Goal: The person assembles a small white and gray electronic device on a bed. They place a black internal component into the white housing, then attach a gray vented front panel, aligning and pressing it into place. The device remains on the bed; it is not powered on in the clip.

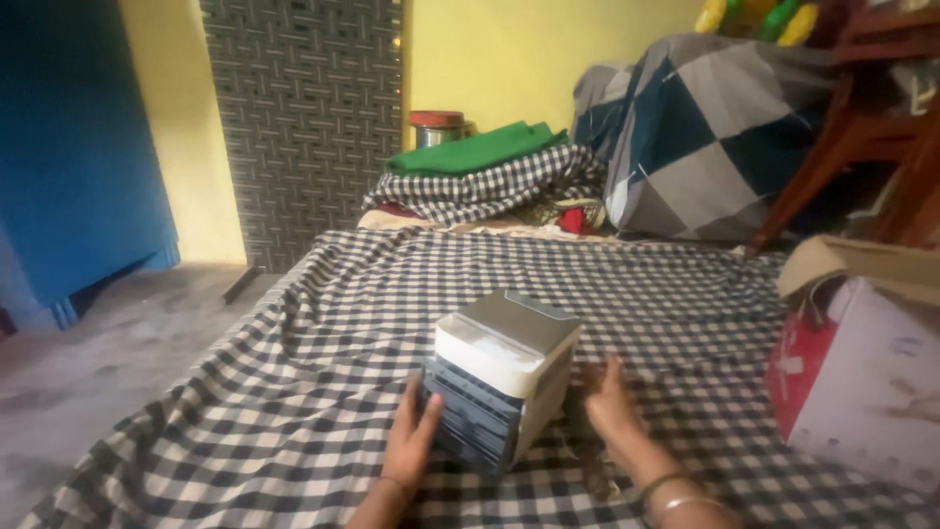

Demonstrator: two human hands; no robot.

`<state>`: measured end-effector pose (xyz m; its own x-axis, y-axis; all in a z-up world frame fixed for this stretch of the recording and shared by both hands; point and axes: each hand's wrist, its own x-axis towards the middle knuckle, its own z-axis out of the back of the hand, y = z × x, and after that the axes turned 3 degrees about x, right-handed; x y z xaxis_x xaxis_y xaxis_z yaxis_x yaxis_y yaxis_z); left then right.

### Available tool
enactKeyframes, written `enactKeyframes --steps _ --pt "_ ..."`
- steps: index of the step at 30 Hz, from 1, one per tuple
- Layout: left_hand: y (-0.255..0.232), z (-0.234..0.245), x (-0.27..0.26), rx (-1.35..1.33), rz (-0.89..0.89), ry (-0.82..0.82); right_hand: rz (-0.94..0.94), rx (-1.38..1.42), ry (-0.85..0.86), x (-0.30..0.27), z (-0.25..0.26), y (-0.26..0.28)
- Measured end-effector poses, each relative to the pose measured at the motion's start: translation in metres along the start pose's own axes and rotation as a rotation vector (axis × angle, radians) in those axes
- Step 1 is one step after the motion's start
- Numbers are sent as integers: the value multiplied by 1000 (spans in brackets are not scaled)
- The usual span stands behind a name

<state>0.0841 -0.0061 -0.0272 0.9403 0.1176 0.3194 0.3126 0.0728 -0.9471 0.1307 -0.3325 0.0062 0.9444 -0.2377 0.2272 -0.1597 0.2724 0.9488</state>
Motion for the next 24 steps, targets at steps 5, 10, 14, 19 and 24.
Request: enactKeyframes --steps 5,10,14,19,24 --pt "15 1 16 141 24 1 62 277 135 -16 -23 15" --pt "17 24 50 -315 306 -51 -29 300 155 -55 -16 24" --pt "5 57 53 -547 302 -48 -95 455 287 -66 -4 13" --pt "-3 78 21 -591 395 -25 56 322 258 -47 -22 -13" --pt "12 63 24 -615 531 107 232 164 257 -49 -64 -24"
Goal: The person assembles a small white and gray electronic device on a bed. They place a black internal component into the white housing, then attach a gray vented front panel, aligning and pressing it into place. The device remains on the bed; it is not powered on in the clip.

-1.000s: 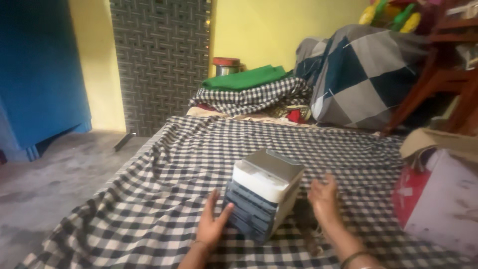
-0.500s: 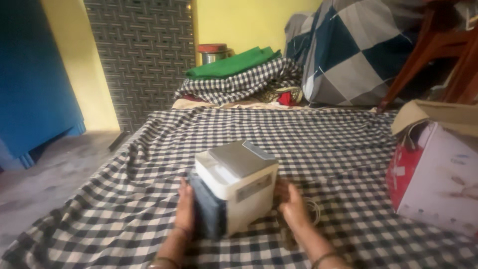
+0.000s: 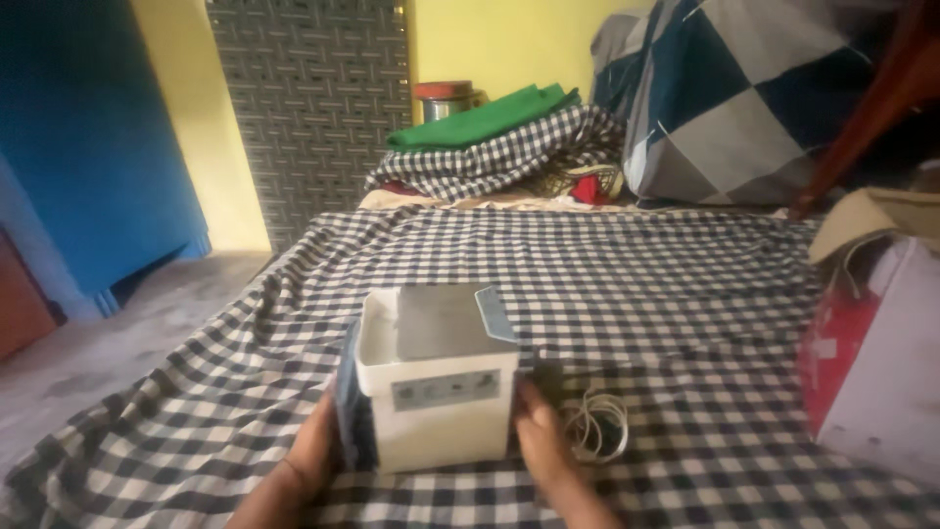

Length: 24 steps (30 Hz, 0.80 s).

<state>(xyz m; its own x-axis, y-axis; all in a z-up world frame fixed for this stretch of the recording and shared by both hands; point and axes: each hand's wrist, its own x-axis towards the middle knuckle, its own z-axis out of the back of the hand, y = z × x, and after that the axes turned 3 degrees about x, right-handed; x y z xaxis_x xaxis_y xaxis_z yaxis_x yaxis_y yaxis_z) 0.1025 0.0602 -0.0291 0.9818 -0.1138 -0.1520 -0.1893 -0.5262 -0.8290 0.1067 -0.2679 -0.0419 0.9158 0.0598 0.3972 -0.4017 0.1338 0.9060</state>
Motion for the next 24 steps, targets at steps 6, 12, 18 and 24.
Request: enactKeyframes --steps 6,12,18,24 --pt "-17 1 43 -7 35 -87 -163 67 107 -18 -6 36" --pt "-36 28 79 312 16 306 -238 206 199 -26 -6 70" --pt "-34 82 107 145 154 417 -209 413 295 -29 -15 72" --pt "-31 91 114 113 227 205 -135 352 318 -31 -21 76"
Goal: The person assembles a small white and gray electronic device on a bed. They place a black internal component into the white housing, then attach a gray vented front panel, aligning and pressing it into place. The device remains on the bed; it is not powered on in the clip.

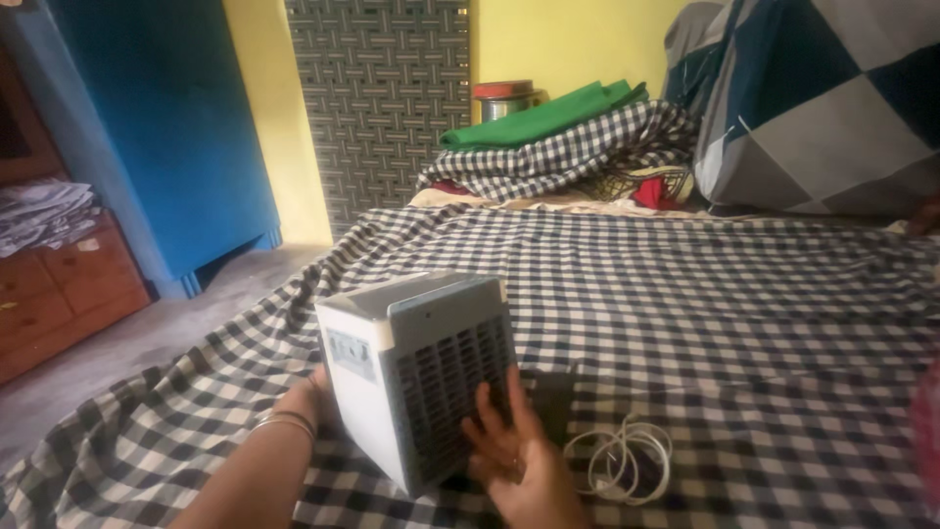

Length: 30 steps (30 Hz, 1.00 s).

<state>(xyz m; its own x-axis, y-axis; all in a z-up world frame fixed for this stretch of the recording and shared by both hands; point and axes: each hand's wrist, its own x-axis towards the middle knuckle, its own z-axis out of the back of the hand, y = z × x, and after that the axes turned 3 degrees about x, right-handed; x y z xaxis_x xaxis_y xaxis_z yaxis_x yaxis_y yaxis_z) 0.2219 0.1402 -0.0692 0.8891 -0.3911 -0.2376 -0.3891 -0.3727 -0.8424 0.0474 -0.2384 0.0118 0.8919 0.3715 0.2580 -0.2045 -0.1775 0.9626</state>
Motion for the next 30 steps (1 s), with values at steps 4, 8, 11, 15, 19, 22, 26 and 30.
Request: enactKeyframes --steps 4,8,11,15,19,22,26,30 --pt "3 20 13 -1 -68 118 16 -50 22 0 -3 -3" --pt "11 52 35 -9 -177 296 -22 6 0 3 -6 -9" --pt "12 60 41 -20 -241 430 -27 26 -13 1 -5 -14" --pt "7 32 22 -11 -173 263 18 -33 24 6 -1 -21" --pt "-5 -29 -10 -11 -90 188 -27 27 0 8 5 -34" --pt "-7 -66 -33 45 -153 -34 -28 534 -88 23 16 -49" --pt "9 -87 -41 320 -324 -226 93 -615 -217 26 45 -75" --pt "36 -103 -15 277 -582 -299 101 -818 -366 40 55 -82"
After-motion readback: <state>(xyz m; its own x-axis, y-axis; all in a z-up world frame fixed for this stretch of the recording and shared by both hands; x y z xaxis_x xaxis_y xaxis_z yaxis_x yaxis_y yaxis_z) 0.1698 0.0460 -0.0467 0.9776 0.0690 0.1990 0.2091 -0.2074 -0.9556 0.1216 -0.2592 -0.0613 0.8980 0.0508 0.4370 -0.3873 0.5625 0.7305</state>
